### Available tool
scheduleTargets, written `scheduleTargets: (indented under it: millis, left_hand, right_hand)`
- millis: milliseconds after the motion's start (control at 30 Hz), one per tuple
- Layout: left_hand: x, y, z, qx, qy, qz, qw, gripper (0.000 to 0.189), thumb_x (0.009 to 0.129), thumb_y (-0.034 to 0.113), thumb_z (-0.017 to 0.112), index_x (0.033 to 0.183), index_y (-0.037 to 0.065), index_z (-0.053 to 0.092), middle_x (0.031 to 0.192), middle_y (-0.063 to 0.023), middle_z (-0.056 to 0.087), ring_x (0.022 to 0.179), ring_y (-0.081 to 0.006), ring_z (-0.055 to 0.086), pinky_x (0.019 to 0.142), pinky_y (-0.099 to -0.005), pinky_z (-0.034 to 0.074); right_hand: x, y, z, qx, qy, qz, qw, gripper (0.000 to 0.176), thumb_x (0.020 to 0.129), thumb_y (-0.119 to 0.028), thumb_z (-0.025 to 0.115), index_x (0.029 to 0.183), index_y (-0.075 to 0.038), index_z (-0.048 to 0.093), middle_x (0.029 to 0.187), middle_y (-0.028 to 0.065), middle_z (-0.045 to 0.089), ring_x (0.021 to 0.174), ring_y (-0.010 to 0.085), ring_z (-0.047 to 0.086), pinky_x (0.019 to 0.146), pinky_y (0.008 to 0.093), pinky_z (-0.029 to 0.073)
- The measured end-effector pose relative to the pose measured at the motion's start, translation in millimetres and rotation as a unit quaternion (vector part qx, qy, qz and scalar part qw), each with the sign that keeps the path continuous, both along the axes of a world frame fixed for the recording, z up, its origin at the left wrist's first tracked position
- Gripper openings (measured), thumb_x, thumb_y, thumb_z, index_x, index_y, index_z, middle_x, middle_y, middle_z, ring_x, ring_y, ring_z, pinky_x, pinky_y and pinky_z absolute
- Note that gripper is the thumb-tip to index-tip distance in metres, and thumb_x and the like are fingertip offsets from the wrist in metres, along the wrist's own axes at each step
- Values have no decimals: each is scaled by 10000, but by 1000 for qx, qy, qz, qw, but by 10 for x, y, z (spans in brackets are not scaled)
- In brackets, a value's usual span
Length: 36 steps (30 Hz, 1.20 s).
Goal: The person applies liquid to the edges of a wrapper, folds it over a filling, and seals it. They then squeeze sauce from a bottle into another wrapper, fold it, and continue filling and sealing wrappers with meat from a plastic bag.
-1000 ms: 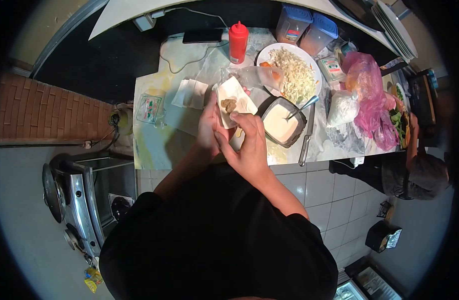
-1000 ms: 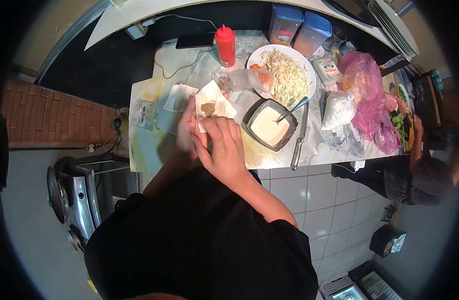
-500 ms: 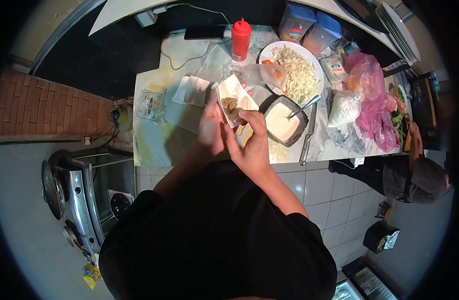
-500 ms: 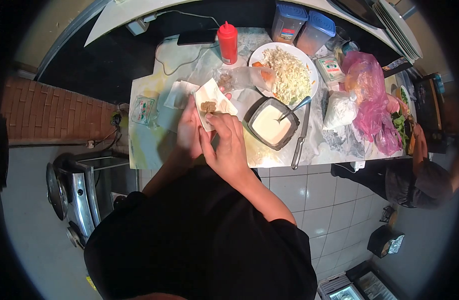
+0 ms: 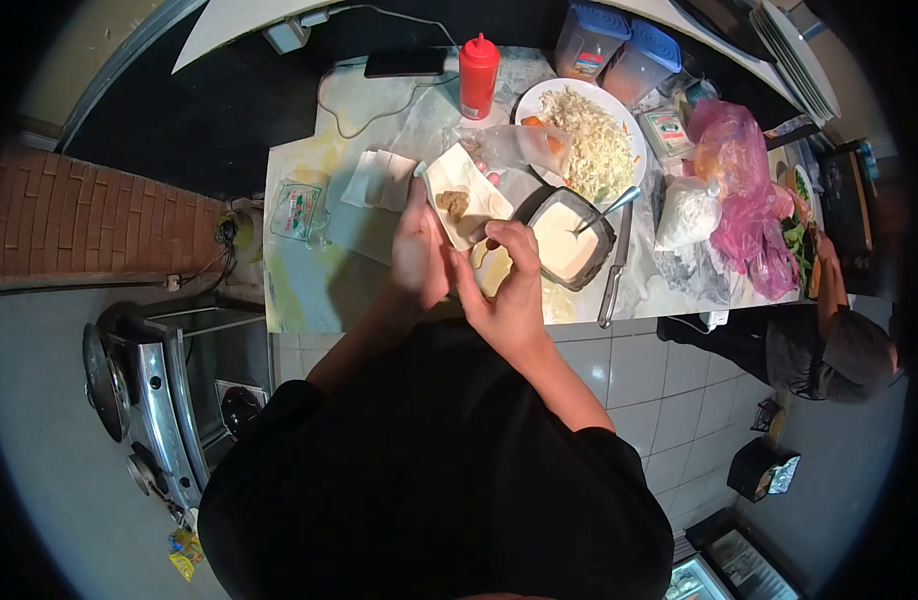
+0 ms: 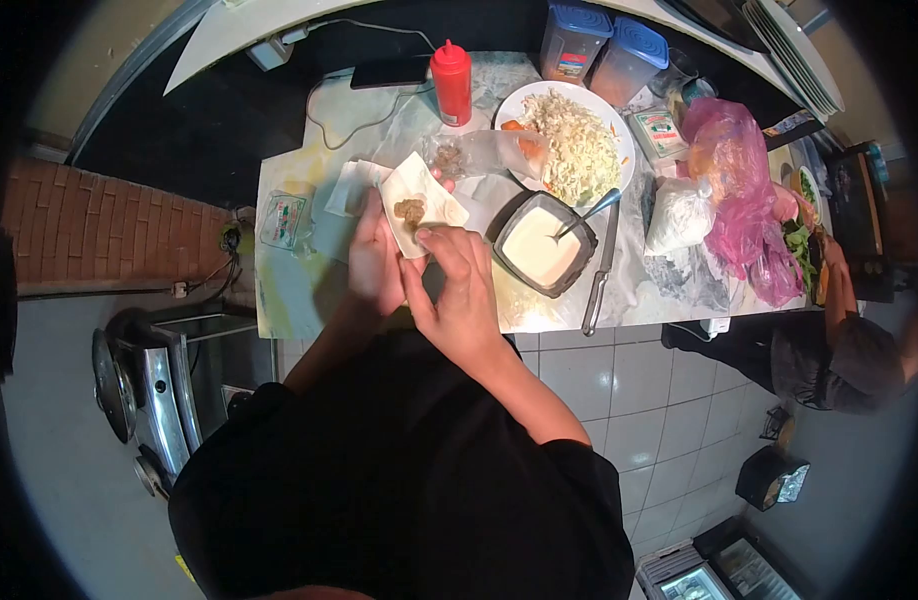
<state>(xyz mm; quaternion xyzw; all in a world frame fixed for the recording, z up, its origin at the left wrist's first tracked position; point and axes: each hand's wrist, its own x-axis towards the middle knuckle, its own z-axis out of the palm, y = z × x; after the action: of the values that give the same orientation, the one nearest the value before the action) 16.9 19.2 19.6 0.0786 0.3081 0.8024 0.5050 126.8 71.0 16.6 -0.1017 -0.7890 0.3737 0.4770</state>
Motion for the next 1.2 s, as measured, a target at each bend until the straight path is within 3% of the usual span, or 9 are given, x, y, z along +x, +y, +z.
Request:
scheduleTargets:
  millis: [167, 267, 367, 433, 533, 733, 933, 1000, 1200]
  left_hand:
    - [-29, -28, -83, -12, 19, -7, 1000, 653, 1080, 472, 130, 1513, 20, 317, 1489, -188, 452, 1363, -275, 451, 1149, -417, 324]
    - [-35, -44, -75, 20, 24, -29, 999, 625, 1076, 497, 224, 1486, 38, 331, 1426, -153, 494, 1293, -269, 507, 1089, -425, 395]
    - [-14, -74, -93, 34, 5, -24, 999, 555, 1084, 416, 292, 1490, 39, 317, 1457, -154, 460, 1332, -269, 473, 1110, -427, 381]
    - [-11, -125, -166, 45, 23, -36, 998, 494, 1073, 278, 386, 1499, 43, 297, 1487, -160, 425, 1373, -271, 433, 1138, -443, 361]
    - [1, -146, -182, 52, 66, -22, 996, 511, 1057, 175, 386, 1513, -1, 238, 1522, -180, 367, 1412, -283, 382, 1195, -475, 289]
    - [10, -195, -142, 65, 42, -38, 996, 477, 1040, 140, 451, 1483, 73, 288, 1457, -171, 444, 1388, -319, 419, 1133, -501, 377]
    - [69, -317, -83, 19, 16, -59, 998, 475, 1036, 137, 472, 1475, 109, 291, 1406, -172, 473, 1354, -325, 456, 1135, -508, 370]
    - [63, -310, -93, 18, 22, -53, 998, 467, 1034, 130, 473, 1468, 109, 299, 1406, -171, 472, 1353, -322, 457, 1139, -504, 364]
    - [77, -286, -149, 26, 19, -58, 998, 464, 1045, 121, 435, 1491, 105, 306, 1455, -141, 446, 1394, -313, 416, 1165, -473, 339]
  right_hand:
    - [-14, 2, -32, 13, -22, -2, 1000, 609, 805, 57, 707, 1315, -67, 398, 1055, 164, 628, 878, 325, 585, 776, 433, 431]
    - [-5, 21, -35, -3, -23, -10, 1000, 595, 803, 62, 701, 1307, -53, 406, 1041, 156, 630, 850, 308, 586, 775, 428, 432]
    - [10, 39, -39, -25, -21, -32, 999, 579, 805, 67, 690, 1300, -45, 412, 1043, 152, 626, 832, 297, 583, 779, 428, 438]
    - [15, 45, -2, -30, -23, -40, 999, 567, 811, 68, 680, 1298, -32, 407, 1054, 157, 619, 824, 304, 578, 788, 429, 447]
    - [24, 65, 7, -41, -34, -56, 997, 566, 817, 65, 677, 1302, -26, 400, 1068, 161, 614, 842, 308, 572, 795, 429, 453]
    - [40, 78, 53, -41, -33, -87, 995, 557, 829, 64, 665, 1310, -20, 397, 1089, 163, 597, 869, 290, 555, 798, 417, 452]
    - [103, 105, 105, -65, -55, -108, 991, 518, 841, 55, 647, 1304, -16, 426, 1026, 150, 580, 835, 260, 531, 794, 398, 441]
    - [154, 114, 108, -58, -99, -100, 988, 534, 878, 57, 632, 1344, -12, 380, 1091, 145, 572, 898, 207, 602, 815, 354, 488]
    - [132, 104, 109, -83, -80, -92, 989, 493, 847, 47, 638, 1298, -7, 445, 999, 141, 587, 837, 254, 529, 784, 389, 443]
